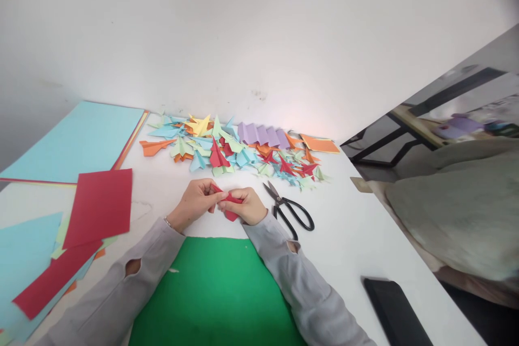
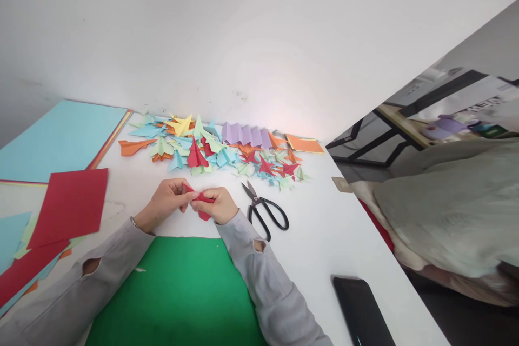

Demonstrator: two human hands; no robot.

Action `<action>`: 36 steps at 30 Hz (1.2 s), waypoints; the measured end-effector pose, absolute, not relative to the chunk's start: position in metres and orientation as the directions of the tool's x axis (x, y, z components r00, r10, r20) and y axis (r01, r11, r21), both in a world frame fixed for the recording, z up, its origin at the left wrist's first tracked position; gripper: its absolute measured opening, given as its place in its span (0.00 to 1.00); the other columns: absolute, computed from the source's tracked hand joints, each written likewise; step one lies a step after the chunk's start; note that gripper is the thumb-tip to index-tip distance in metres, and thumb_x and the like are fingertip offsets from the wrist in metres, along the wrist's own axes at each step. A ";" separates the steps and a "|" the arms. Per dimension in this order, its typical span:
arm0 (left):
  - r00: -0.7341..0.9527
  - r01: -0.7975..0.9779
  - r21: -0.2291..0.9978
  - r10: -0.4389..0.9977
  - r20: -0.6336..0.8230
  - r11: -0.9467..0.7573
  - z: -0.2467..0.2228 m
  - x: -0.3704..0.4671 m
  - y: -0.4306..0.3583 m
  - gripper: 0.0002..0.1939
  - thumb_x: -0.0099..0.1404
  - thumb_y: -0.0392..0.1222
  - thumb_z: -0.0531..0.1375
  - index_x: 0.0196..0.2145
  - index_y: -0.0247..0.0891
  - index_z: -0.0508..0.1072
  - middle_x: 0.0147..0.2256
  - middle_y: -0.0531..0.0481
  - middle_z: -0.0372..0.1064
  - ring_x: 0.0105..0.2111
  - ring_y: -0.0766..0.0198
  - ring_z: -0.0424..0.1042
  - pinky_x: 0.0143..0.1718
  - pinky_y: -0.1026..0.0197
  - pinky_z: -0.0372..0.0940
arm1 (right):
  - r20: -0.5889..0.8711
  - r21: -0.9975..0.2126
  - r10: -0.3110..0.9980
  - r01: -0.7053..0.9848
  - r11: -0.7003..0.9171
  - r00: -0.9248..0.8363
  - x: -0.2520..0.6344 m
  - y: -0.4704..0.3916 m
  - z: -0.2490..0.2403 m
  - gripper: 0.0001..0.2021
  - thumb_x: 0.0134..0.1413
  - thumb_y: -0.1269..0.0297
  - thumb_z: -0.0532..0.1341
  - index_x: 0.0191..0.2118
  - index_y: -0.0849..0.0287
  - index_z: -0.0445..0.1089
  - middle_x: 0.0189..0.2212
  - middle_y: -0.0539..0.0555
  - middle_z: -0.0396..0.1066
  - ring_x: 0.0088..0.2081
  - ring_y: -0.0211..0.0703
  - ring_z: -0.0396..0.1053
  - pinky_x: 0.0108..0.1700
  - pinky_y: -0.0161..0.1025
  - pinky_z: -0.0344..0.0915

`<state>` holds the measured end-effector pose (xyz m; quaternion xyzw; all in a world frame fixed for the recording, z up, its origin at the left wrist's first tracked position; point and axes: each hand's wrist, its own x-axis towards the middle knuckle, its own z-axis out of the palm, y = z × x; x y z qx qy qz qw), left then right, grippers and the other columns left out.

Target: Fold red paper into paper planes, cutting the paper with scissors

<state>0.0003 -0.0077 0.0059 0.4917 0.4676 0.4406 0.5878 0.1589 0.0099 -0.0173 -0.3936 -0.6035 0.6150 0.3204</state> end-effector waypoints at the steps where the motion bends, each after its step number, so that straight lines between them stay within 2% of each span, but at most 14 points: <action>1: 0.184 -0.045 0.991 0.976 -0.112 0.122 0.005 0.000 -0.008 0.15 0.45 0.46 0.68 0.20 0.33 0.69 0.15 0.54 0.67 0.12 0.73 0.60 0.14 0.69 0.54 | -0.098 -0.995 0.869 0.079 -0.068 -0.485 0.159 0.010 -0.017 0.13 0.37 0.58 0.68 0.20 0.65 0.73 0.14 0.50 0.66 0.16 0.33 0.60 0.19 0.33 0.56; 10: 0.223 -0.005 0.989 0.964 -0.145 0.150 0.007 0.000 -0.009 0.16 0.44 0.47 0.68 0.16 0.33 0.68 0.15 0.53 0.68 0.10 0.77 0.54 0.12 0.70 0.47 | -0.091 -0.994 0.862 0.100 -0.047 -0.499 0.160 0.010 -0.016 0.11 0.36 0.60 0.68 0.20 0.64 0.73 0.14 0.49 0.66 0.17 0.33 0.60 0.20 0.33 0.56; 17: 0.210 -0.039 0.986 0.966 -0.152 0.163 0.009 0.001 -0.009 0.17 0.43 0.48 0.68 0.15 0.34 0.68 0.12 0.55 0.64 0.10 0.76 0.54 0.11 0.70 0.46 | -0.068 -0.997 0.864 0.074 -0.035 -0.499 0.160 0.011 -0.019 0.12 0.37 0.59 0.69 0.20 0.65 0.74 0.14 0.50 0.67 0.17 0.33 0.60 0.19 0.33 0.55; 23: 0.206 -0.029 0.986 0.966 -0.158 0.167 0.006 -0.001 -0.008 0.18 0.50 0.50 0.65 0.14 0.35 0.66 0.09 0.57 0.59 0.10 0.75 0.54 0.14 0.69 0.50 | -0.028 -0.999 0.857 0.047 -0.004 -0.515 0.160 0.011 -0.017 0.13 0.39 0.58 0.68 0.20 0.64 0.73 0.14 0.50 0.67 0.17 0.33 0.60 0.20 0.34 0.56; 29: 0.159 -0.055 0.988 0.978 -0.134 0.144 0.011 0.000 -0.009 0.18 0.49 0.49 0.65 0.14 0.35 0.65 0.09 0.57 0.58 0.11 0.75 0.54 0.16 0.68 0.50 | -0.042 -0.997 0.876 0.074 -0.007 -0.481 0.158 0.009 -0.015 0.16 0.35 0.55 0.70 0.18 0.64 0.70 0.13 0.47 0.62 0.17 0.31 0.55 0.19 0.33 0.52; 32: 0.135 -0.064 0.989 0.983 -0.123 0.133 0.012 0.000 -0.009 0.18 0.50 0.49 0.65 0.15 0.35 0.65 0.08 0.58 0.57 0.11 0.75 0.53 0.16 0.68 0.49 | -0.025 -0.997 0.873 0.073 0.012 -0.488 0.158 0.010 -0.013 0.18 0.36 0.54 0.69 0.16 0.64 0.67 0.12 0.45 0.58 0.17 0.30 0.51 0.19 0.32 0.49; 36: 0.117 -0.051 0.994 0.989 -0.094 0.101 0.010 0.000 -0.008 0.18 0.50 0.48 0.65 0.15 0.35 0.65 0.09 0.58 0.58 0.11 0.75 0.54 0.16 0.68 0.50 | -0.035 -0.999 0.871 0.040 -0.018 -0.490 0.158 0.010 -0.011 0.18 0.37 0.53 0.69 0.16 0.64 0.67 0.12 0.46 0.59 0.17 0.30 0.52 0.20 0.33 0.49</action>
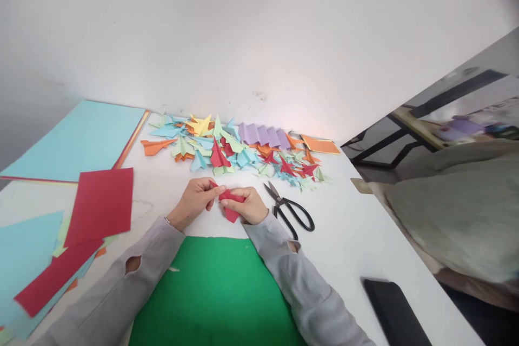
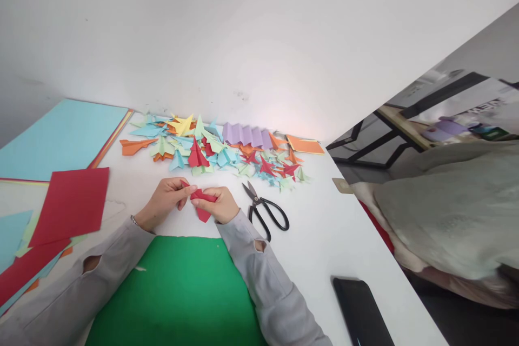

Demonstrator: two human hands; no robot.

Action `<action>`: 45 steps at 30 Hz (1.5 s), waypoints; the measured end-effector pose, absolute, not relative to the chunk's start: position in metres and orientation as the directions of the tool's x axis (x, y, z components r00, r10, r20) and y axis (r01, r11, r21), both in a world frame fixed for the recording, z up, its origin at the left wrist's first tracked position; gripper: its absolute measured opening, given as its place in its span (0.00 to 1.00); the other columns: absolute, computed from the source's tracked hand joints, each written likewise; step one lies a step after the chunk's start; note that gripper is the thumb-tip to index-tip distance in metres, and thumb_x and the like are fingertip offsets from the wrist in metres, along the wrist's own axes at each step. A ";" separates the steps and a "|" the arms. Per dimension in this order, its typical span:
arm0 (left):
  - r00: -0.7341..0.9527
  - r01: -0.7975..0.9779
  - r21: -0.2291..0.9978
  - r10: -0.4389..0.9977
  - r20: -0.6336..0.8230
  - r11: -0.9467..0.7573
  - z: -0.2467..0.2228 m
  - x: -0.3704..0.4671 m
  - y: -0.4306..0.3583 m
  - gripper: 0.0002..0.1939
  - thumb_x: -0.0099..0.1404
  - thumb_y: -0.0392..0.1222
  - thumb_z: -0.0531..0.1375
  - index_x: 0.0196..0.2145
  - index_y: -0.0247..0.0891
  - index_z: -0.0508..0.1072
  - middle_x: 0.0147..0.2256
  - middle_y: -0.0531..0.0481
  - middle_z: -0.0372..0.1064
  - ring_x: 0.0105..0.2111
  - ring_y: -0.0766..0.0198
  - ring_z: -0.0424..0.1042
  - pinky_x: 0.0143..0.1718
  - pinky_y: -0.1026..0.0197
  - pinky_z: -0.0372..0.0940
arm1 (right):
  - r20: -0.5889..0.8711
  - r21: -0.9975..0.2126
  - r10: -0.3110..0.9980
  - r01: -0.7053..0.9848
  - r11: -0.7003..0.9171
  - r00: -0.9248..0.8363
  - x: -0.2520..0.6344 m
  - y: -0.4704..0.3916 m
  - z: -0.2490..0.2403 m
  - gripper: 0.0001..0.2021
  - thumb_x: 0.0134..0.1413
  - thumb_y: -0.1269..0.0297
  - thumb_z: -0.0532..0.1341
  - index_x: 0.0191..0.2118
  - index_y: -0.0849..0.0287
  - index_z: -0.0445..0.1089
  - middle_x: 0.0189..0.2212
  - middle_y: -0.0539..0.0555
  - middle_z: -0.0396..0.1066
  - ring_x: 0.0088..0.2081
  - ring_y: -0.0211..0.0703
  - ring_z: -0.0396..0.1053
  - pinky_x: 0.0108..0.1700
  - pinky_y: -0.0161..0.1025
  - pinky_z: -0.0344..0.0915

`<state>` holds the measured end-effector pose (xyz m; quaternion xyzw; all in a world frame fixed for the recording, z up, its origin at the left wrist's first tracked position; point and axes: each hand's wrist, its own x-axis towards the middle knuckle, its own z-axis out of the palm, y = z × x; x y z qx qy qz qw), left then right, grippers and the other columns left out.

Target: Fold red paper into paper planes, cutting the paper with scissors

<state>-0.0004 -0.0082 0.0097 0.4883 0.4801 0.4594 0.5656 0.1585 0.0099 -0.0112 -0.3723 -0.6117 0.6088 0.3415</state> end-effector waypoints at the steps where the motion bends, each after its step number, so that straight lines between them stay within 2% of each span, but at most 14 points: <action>1: 0.118 -0.048 0.994 0.988 -0.094 0.100 0.009 0.000 -0.008 0.18 0.50 0.48 0.65 0.15 0.35 0.66 0.09 0.57 0.58 0.12 0.75 0.54 0.17 0.68 0.51 | -0.039 -0.999 0.875 0.036 -0.025 -0.483 0.158 0.010 -0.011 0.18 0.36 0.53 0.69 0.16 0.63 0.67 0.12 0.46 0.59 0.17 0.30 0.52 0.20 0.33 0.50; 5: 0.159 -0.082 0.988 0.980 -0.118 0.133 0.008 0.000 -0.008 0.14 0.47 0.48 0.67 0.21 0.34 0.71 0.12 0.57 0.62 0.13 0.74 0.58 0.16 0.69 0.53 | -0.040 -0.999 0.882 0.035 -0.027 -0.470 0.158 0.009 -0.011 0.18 0.36 0.53 0.69 0.16 0.63 0.69 0.12 0.48 0.62 0.17 0.32 0.55 0.20 0.33 0.52; 9: 0.153 -0.146 0.979 0.981 -0.119 0.142 0.010 -0.001 -0.008 0.15 0.46 0.49 0.68 0.22 0.33 0.72 0.14 0.56 0.63 0.14 0.73 0.59 0.16 0.68 0.54 | -0.035 -0.999 0.897 0.011 -0.034 -0.440 0.159 0.010 -0.012 0.14 0.36 0.56 0.70 0.20 0.65 0.74 0.14 0.49 0.66 0.19 0.33 0.58 0.21 0.34 0.56; 14: 0.087 -0.265 0.956 0.991 -0.104 0.123 0.012 -0.001 -0.008 0.13 0.47 0.47 0.68 0.25 0.34 0.74 0.15 0.55 0.65 0.14 0.73 0.61 0.16 0.67 0.56 | -0.023 -0.983 0.960 -0.168 -0.072 -0.278 0.160 0.015 -0.019 0.14 0.31 0.59 0.72 0.29 0.61 0.77 0.21 0.51 0.74 0.21 0.35 0.65 0.25 0.35 0.63; 17: 0.074 -0.291 0.950 0.993 -0.097 0.114 0.011 -0.001 -0.008 0.13 0.47 0.46 0.68 0.28 0.35 0.75 0.19 0.54 0.68 0.15 0.72 0.62 0.16 0.67 0.57 | -0.005 -0.958 0.960 -0.273 -0.084 -0.281 0.160 0.018 -0.023 0.15 0.34 0.61 0.71 0.33 0.59 0.77 0.23 0.53 0.76 0.21 0.36 0.68 0.22 0.35 0.65; 21: 0.093 -0.272 0.955 0.991 -0.098 0.120 0.009 -0.002 -0.007 0.14 0.47 0.45 0.68 0.31 0.35 0.77 0.21 0.52 0.71 0.16 0.71 0.64 0.17 0.66 0.59 | -0.002 -0.938 0.960 -0.332 -0.100 -0.281 0.159 0.019 -0.026 0.17 0.34 0.62 0.71 0.37 0.58 0.77 0.23 0.54 0.77 0.19 0.37 0.68 0.20 0.35 0.64; 28: 0.054 -0.263 0.962 0.997 -0.063 0.075 0.009 -0.001 -0.009 0.09 0.48 0.42 0.67 0.29 0.35 0.77 0.23 0.50 0.73 0.16 0.71 0.64 0.17 0.66 0.60 | 0.025 -0.934 0.981 -0.354 -0.045 -0.191 0.158 0.020 -0.030 0.10 0.35 0.66 0.70 0.30 0.59 0.77 0.20 0.52 0.74 0.19 0.36 0.66 0.20 0.34 0.64; 31: 0.037 -0.254 0.964 0.997 -0.072 0.079 0.011 0.000 -0.009 0.08 0.47 0.40 0.67 0.27 0.34 0.77 0.23 0.49 0.73 0.16 0.71 0.64 0.17 0.66 0.60 | 0.015 -0.926 0.986 -0.374 -0.048 -0.166 0.159 0.020 -0.029 0.13 0.33 0.69 0.70 0.33 0.59 0.76 0.19 0.50 0.73 0.18 0.35 0.65 0.19 0.33 0.63; 34: -0.006 -0.280 0.956 0.996 -0.092 0.087 0.011 -0.001 -0.008 0.07 0.46 0.38 0.66 0.26 0.34 0.76 0.22 0.49 0.73 0.16 0.71 0.64 0.16 0.67 0.59 | -0.011 -0.919 0.988 -0.387 -0.071 -0.155 0.159 0.019 -0.023 0.27 0.34 0.69 0.69 0.47 0.56 0.71 0.19 0.47 0.71 0.18 0.34 0.64 0.19 0.32 0.63; 37: -0.095 -0.330 0.941 0.989 -0.112 0.075 0.010 -0.003 -0.006 0.07 0.46 0.37 0.66 0.26 0.34 0.75 0.22 0.50 0.73 0.15 0.73 0.63 0.16 0.68 0.56 | -0.022 -0.927 0.986 -0.365 -0.083 -0.168 0.158 0.017 -0.018 0.40 0.37 0.65 0.69 0.59 0.53 0.56 0.23 0.47 0.72 0.20 0.35 0.65 0.19 0.32 0.63; 41: -0.204 -0.351 0.936 0.973 -0.108 0.030 0.010 -0.003 -0.005 0.08 0.46 0.38 0.65 0.27 0.34 0.75 0.23 0.50 0.73 0.15 0.73 0.62 0.16 0.67 0.57 | -0.002 -0.942 0.978 -0.329 -0.072 -0.209 0.155 0.015 -0.015 0.48 0.39 0.62 0.69 0.64 0.50 0.42 0.29 0.50 0.75 0.21 0.34 0.67 0.20 0.30 0.63; 45: -0.271 -0.339 0.941 0.957 -0.103 0.005 0.011 -0.003 -0.004 0.08 0.46 0.39 0.65 0.27 0.34 0.75 0.24 0.50 0.73 0.15 0.73 0.62 0.16 0.67 0.57 | -0.001 -0.951 0.975 -0.301 -0.070 -0.223 0.155 0.013 -0.015 0.49 0.42 0.60 0.67 0.65 0.48 0.36 0.32 0.51 0.75 0.21 0.34 0.68 0.20 0.30 0.64</action>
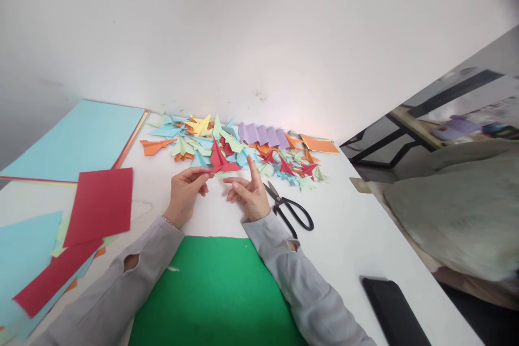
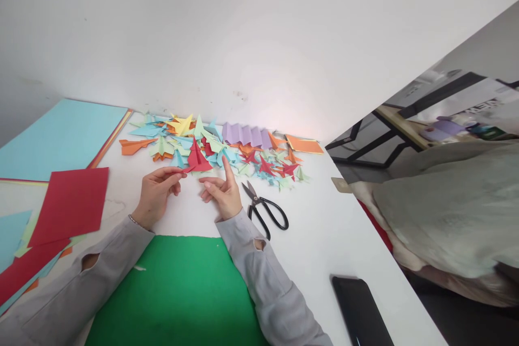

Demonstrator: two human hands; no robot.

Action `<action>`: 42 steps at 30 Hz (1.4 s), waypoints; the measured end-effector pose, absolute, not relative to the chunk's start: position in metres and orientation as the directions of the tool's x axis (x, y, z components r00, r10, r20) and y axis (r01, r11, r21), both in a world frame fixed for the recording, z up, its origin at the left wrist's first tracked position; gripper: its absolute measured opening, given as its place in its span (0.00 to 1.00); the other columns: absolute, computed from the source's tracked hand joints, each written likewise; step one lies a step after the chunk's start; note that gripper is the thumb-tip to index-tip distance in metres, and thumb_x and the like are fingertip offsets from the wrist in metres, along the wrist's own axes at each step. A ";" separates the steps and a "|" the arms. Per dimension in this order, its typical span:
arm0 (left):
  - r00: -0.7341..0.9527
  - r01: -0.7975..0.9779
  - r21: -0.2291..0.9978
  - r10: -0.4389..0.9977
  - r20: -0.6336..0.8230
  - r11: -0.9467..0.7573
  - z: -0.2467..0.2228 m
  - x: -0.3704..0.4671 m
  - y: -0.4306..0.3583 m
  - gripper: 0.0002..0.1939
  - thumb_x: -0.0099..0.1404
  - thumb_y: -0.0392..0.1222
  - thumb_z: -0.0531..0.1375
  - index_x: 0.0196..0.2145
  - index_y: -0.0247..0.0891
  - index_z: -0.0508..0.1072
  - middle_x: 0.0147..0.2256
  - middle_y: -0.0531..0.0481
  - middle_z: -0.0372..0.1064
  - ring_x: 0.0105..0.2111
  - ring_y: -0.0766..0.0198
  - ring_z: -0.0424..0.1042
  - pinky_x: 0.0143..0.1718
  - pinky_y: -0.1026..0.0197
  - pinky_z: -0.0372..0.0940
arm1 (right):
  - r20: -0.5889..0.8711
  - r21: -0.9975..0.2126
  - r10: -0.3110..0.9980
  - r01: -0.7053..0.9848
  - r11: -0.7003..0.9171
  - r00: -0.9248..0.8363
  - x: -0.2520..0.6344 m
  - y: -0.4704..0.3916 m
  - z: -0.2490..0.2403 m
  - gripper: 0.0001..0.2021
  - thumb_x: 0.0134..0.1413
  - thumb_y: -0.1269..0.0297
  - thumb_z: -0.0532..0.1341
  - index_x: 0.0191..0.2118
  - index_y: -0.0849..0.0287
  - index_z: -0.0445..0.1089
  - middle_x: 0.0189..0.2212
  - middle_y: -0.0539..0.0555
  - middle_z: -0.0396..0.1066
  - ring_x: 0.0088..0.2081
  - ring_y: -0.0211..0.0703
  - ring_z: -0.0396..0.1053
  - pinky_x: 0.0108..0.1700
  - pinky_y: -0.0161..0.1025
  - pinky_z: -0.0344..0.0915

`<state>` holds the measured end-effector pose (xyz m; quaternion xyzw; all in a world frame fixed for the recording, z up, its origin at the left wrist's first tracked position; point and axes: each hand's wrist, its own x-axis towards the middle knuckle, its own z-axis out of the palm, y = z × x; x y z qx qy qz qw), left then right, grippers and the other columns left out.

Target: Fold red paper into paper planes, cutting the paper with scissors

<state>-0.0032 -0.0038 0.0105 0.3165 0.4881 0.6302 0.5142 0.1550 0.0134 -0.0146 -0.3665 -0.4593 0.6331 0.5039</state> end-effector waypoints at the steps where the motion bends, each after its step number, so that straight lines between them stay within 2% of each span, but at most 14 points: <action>1: -0.285 -0.337 0.942 0.953 -0.100 -0.002 0.011 -0.003 -0.004 0.08 0.46 0.39 0.65 0.27 0.35 0.75 0.24 0.50 0.73 0.16 0.73 0.62 0.17 0.67 0.57 | -0.003 -0.954 0.974 -0.292 -0.071 -0.227 0.155 0.013 -0.015 0.48 0.43 0.59 0.67 0.65 0.48 0.36 0.32 0.51 0.75 0.20 0.34 0.68 0.20 0.31 0.64; 4: -0.292 -0.335 0.942 0.952 -0.090 -0.014 0.010 -0.003 -0.003 0.07 0.47 0.38 0.65 0.27 0.35 0.75 0.24 0.51 0.73 0.16 0.73 0.62 0.17 0.67 0.57 | 0.007 -0.963 0.968 -0.264 -0.061 -0.250 0.155 0.012 -0.014 0.46 0.43 0.59 0.67 0.64 0.49 0.41 0.31 0.51 0.75 0.19 0.34 0.68 0.21 0.31 0.65; 8: -0.169 -0.302 0.952 0.981 -0.097 0.042 0.009 -0.002 -0.005 0.07 0.46 0.37 0.64 0.26 0.34 0.75 0.21 0.51 0.72 0.15 0.72 0.62 0.17 0.67 0.57 | 0.042 -0.966 0.961 -0.257 -0.030 -0.273 0.153 0.012 -0.014 0.38 0.40 0.60 0.69 0.59 0.52 0.55 0.29 0.50 0.75 0.20 0.34 0.68 0.21 0.32 0.65; 12: -0.149 -0.229 0.973 0.986 -0.075 0.040 0.011 0.000 -0.007 0.05 0.46 0.36 0.64 0.25 0.34 0.75 0.18 0.53 0.69 0.15 0.71 0.63 0.17 0.67 0.57 | 0.048 -0.968 0.972 -0.250 -0.011 -0.228 0.153 0.014 -0.016 0.21 0.38 0.61 0.69 0.42 0.57 0.70 0.27 0.51 0.75 0.20 0.35 0.68 0.20 0.33 0.66; 14: -0.149 -0.213 0.976 0.986 -0.075 0.042 0.012 0.000 -0.007 0.05 0.46 0.36 0.63 0.25 0.34 0.74 0.16 0.54 0.68 0.15 0.71 0.63 0.17 0.67 0.58 | 0.047 -0.971 0.977 -0.237 -0.003 -0.206 0.154 0.014 -0.017 0.16 0.36 0.61 0.70 0.35 0.59 0.72 0.25 0.51 0.74 0.19 0.35 0.67 0.20 0.34 0.66; 16: -0.135 -0.198 0.979 0.988 -0.075 0.047 0.012 0.000 -0.007 0.05 0.46 0.36 0.63 0.26 0.34 0.74 0.15 0.55 0.66 0.15 0.71 0.63 0.17 0.67 0.58 | 0.049 -0.974 0.979 -0.228 0.003 -0.196 0.154 0.015 -0.018 0.15 0.34 0.61 0.71 0.32 0.59 0.72 0.22 0.50 0.73 0.19 0.35 0.67 0.20 0.35 0.66; 18: -0.104 -0.174 0.983 0.992 -0.073 0.054 0.011 0.000 -0.007 0.07 0.47 0.37 0.64 0.27 0.35 0.74 0.14 0.55 0.65 0.15 0.70 0.63 0.17 0.67 0.59 | 0.045 -0.974 0.981 -0.225 0.002 -0.186 0.155 0.015 -0.019 0.16 0.34 0.61 0.71 0.33 0.59 0.72 0.21 0.49 0.72 0.18 0.36 0.67 0.20 0.35 0.66; 23: -0.050 -0.120 0.991 0.997 -0.063 0.057 0.009 0.000 -0.008 0.08 0.47 0.40 0.65 0.27 0.35 0.74 0.15 0.55 0.66 0.16 0.70 0.64 0.17 0.67 0.60 | 0.022 -0.971 0.981 -0.237 -0.024 -0.190 0.156 0.015 -0.020 0.23 0.36 0.61 0.70 0.43 0.58 0.70 0.19 0.48 0.71 0.18 0.36 0.66 0.21 0.36 0.66; 27: -0.060 -0.143 0.989 0.997 -0.051 0.042 0.011 0.000 -0.008 0.09 0.50 0.43 0.64 0.28 0.34 0.74 0.15 0.54 0.66 0.16 0.69 0.64 0.18 0.67 0.60 | -0.020 -0.939 0.968 -0.328 -0.105 -0.252 0.157 0.015 -0.018 0.20 0.40 0.52 0.67 0.39 0.59 0.73 0.24 0.53 0.73 0.22 0.39 0.69 0.21 0.35 0.65; 29: -0.082 -0.131 0.991 0.996 -0.040 0.029 0.011 -0.001 -0.008 0.11 0.50 0.43 0.65 0.30 0.34 0.74 0.16 0.54 0.66 0.17 0.69 0.65 0.18 0.67 0.60 | -0.026 -0.934 0.963 -0.336 -0.119 -0.267 0.157 0.015 -0.017 0.20 0.42 0.50 0.65 0.38 0.59 0.74 0.25 0.54 0.74 0.23 0.39 0.69 0.21 0.35 0.65; 34: -0.178 -0.081 0.997 0.984 -0.012 -0.003 0.007 -0.001 -0.005 0.18 0.50 0.43 0.65 0.40 0.35 0.71 0.21 0.55 0.67 0.20 0.68 0.67 0.19 0.67 0.63 | 0.004 -0.970 0.953 -0.234 -0.070 -0.302 0.158 0.014 -0.019 0.17 0.43 0.52 0.66 0.37 0.57 0.77 0.24 0.52 0.73 0.24 0.38 0.68 0.25 0.36 0.65; 38: -0.212 -0.118 0.993 0.977 -0.033 0.008 0.004 -0.001 -0.003 0.23 0.51 0.43 0.64 0.45 0.36 0.66 0.22 0.58 0.64 0.25 0.66 0.71 0.21 0.66 0.65 | 0.042 -0.991 0.948 -0.133 0.000 -0.315 0.159 0.012 -0.017 0.15 0.42 0.51 0.66 0.35 0.54 0.78 0.30 0.53 0.76 0.29 0.39 0.69 0.32 0.38 0.66; 42: -0.199 -0.187 0.982 0.979 -0.048 0.010 0.004 0.000 -0.003 0.28 0.51 0.44 0.64 0.48 0.36 0.62 0.23 0.59 0.64 0.27 0.65 0.70 0.26 0.63 0.68 | 0.062 -0.996 0.923 -0.083 0.033 -0.381 0.161 0.013 -0.015 0.16 0.45 0.51 0.64 0.39 0.53 0.77 0.28 0.53 0.75 0.26 0.38 0.66 0.29 0.38 0.65</action>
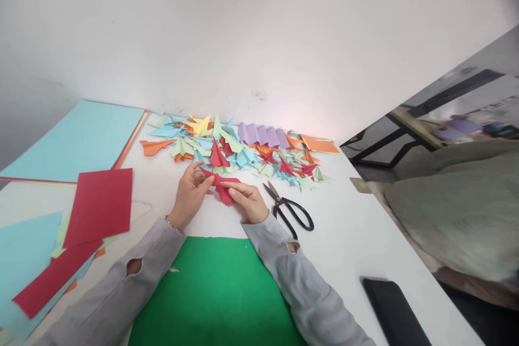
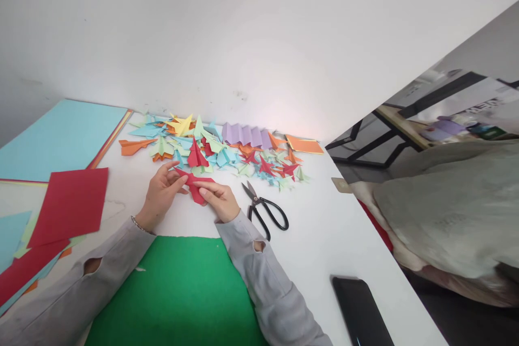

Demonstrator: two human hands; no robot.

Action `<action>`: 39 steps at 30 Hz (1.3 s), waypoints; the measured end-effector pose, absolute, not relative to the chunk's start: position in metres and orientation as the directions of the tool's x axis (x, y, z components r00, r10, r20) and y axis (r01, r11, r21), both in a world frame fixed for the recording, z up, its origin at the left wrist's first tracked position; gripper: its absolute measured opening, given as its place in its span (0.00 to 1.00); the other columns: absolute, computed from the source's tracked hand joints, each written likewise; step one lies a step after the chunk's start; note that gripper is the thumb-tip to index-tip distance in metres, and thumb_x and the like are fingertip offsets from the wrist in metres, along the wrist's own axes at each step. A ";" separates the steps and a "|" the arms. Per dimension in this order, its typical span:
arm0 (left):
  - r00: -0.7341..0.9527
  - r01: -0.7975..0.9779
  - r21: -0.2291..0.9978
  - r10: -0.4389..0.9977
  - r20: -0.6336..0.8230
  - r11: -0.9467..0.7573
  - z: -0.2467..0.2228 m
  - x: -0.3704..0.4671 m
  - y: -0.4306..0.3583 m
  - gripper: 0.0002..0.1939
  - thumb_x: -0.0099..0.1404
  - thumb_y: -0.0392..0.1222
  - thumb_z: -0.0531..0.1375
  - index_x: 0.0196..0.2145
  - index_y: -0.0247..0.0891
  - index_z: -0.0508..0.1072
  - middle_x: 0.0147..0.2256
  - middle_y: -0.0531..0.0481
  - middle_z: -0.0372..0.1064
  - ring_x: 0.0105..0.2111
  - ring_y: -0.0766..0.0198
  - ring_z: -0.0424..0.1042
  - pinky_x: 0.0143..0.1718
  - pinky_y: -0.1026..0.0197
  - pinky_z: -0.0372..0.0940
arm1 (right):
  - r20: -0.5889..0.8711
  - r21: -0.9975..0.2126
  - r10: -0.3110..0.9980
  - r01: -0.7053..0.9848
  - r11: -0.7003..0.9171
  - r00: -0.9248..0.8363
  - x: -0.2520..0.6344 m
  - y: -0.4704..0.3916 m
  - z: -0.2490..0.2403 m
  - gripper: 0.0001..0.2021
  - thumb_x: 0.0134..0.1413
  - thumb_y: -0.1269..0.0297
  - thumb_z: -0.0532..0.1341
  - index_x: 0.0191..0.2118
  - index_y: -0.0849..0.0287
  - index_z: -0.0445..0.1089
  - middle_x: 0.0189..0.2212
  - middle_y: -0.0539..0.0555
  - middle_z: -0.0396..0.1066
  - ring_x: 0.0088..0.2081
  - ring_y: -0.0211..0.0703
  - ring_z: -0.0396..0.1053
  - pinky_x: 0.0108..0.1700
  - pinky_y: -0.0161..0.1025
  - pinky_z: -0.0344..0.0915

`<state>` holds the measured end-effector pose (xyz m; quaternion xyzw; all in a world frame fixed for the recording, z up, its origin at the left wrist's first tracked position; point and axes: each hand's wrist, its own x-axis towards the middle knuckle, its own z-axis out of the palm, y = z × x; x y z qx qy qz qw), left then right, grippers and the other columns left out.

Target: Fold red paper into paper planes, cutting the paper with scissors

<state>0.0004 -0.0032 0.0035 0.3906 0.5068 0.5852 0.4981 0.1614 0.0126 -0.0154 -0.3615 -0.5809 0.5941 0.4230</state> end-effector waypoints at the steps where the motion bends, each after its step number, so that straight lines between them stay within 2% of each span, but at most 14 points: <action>1: -0.197 -0.219 0.976 0.979 -0.058 0.014 0.004 0.001 -0.003 0.29 0.51 0.44 0.65 0.49 0.37 0.61 0.23 0.58 0.65 0.27 0.65 0.70 0.28 0.62 0.69 | 0.063 -0.996 0.913 -0.080 0.033 -0.402 0.162 0.013 -0.016 0.17 0.46 0.51 0.64 0.40 0.53 0.76 0.27 0.52 0.75 0.25 0.37 0.66 0.29 0.37 0.65; 4: -0.175 -0.327 0.945 0.980 -0.094 0.032 0.004 0.001 -0.003 0.29 0.49 0.43 0.66 0.48 0.37 0.61 0.27 0.55 0.70 0.29 0.64 0.71 0.30 0.59 0.69 | 0.051 -0.996 0.893 -0.086 0.013 -0.448 0.163 0.014 -0.018 0.17 0.46 0.53 0.64 0.42 0.53 0.76 0.27 0.52 0.74 0.23 0.35 0.65 0.29 0.37 0.65; 10: -0.068 -0.383 0.923 0.995 -0.074 0.043 0.007 -0.001 -0.003 0.10 0.50 0.41 0.66 0.28 0.33 0.73 0.27 0.51 0.72 0.31 0.66 0.70 0.36 0.62 0.66 | 0.054 -0.993 0.895 -0.115 0.003 -0.442 0.161 0.013 -0.019 0.14 0.45 0.55 0.66 0.39 0.53 0.77 0.28 0.51 0.74 0.23 0.34 0.65 0.28 0.35 0.65; 14: -0.071 -0.505 0.861 0.992 -0.107 0.057 0.012 -0.001 -0.004 0.08 0.48 0.39 0.67 0.24 0.34 0.72 0.25 0.52 0.70 0.29 0.67 0.69 0.35 0.63 0.65 | 0.077 -0.983 0.920 -0.182 0.006 -0.385 0.161 0.014 -0.020 0.11 0.45 0.54 0.65 0.32 0.54 0.79 0.26 0.52 0.74 0.23 0.35 0.66 0.27 0.34 0.65; 18: -0.087 -0.550 0.832 0.985 -0.150 0.078 0.013 -0.001 -0.003 0.09 0.46 0.38 0.68 0.24 0.34 0.71 0.24 0.53 0.69 0.27 0.69 0.68 0.33 0.64 0.64 | 0.046 -0.934 0.955 -0.352 -0.063 -0.293 0.160 0.017 -0.022 0.12 0.42 0.53 0.66 0.26 0.57 0.78 0.30 0.54 0.75 0.26 0.37 0.69 0.24 0.33 0.66; 22: -0.026 -0.462 0.877 0.986 -0.165 0.134 0.012 0.001 -0.005 0.10 0.45 0.40 0.67 0.24 0.34 0.71 0.22 0.53 0.69 0.24 0.68 0.68 0.28 0.64 0.63 | -0.013 -0.906 0.965 -0.406 -0.122 -0.261 0.159 0.017 -0.019 0.12 0.41 0.55 0.68 0.30 0.58 0.77 0.29 0.54 0.75 0.27 0.36 0.69 0.24 0.31 0.67; 26: 0.048 -0.265 0.953 0.989 -0.140 0.148 0.009 0.003 -0.009 0.10 0.45 0.40 0.67 0.25 0.34 0.72 0.22 0.53 0.71 0.23 0.68 0.68 0.26 0.65 0.62 | -0.026 -0.923 0.958 -0.362 -0.132 -0.285 0.157 0.016 -0.019 0.17 0.39 0.56 0.69 0.37 0.57 0.75 0.23 0.50 0.74 0.22 0.35 0.69 0.23 0.31 0.66; 30: 0.104 -0.175 0.975 0.987 -0.121 0.138 0.007 0.004 -0.009 0.13 0.43 0.41 0.68 0.27 0.34 0.73 0.24 0.51 0.72 0.24 0.65 0.70 0.27 0.64 0.64 | -0.011 -0.967 0.957 -0.239 -0.084 -0.291 0.155 0.016 -0.019 0.13 0.36 0.57 0.70 0.27 0.60 0.74 0.15 0.48 0.70 0.17 0.33 0.65 0.22 0.32 0.64; 33: 0.079 -0.165 0.978 0.990 -0.115 0.127 0.008 0.004 -0.009 0.13 0.44 0.43 0.68 0.27 0.34 0.73 0.24 0.50 0.73 0.24 0.65 0.71 0.28 0.63 0.65 | -0.013 -0.979 0.955 -0.191 -0.073 -0.295 0.156 0.015 -0.017 0.13 0.36 0.56 0.70 0.22 0.61 0.71 0.15 0.49 0.70 0.17 0.32 0.65 0.22 0.32 0.63; 39: 0.107 -0.037 0.994 0.989 -0.098 0.103 0.012 0.001 -0.010 0.09 0.45 0.41 0.68 0.25 0.35 0.76 0.24 0.49 0.73 0.25 0.64 0.71 0.28 0.63 0.65 | -0.014 -0.980 0.943 -0.184 -0.079 -0.334 0.156 0.015 -0.017 0.13 0.36 0.57 0.71 0.25 0.60 0.71 0.15 0.48 0.70 0.16 0.33 0.64 0.20 0.31 0.61</action>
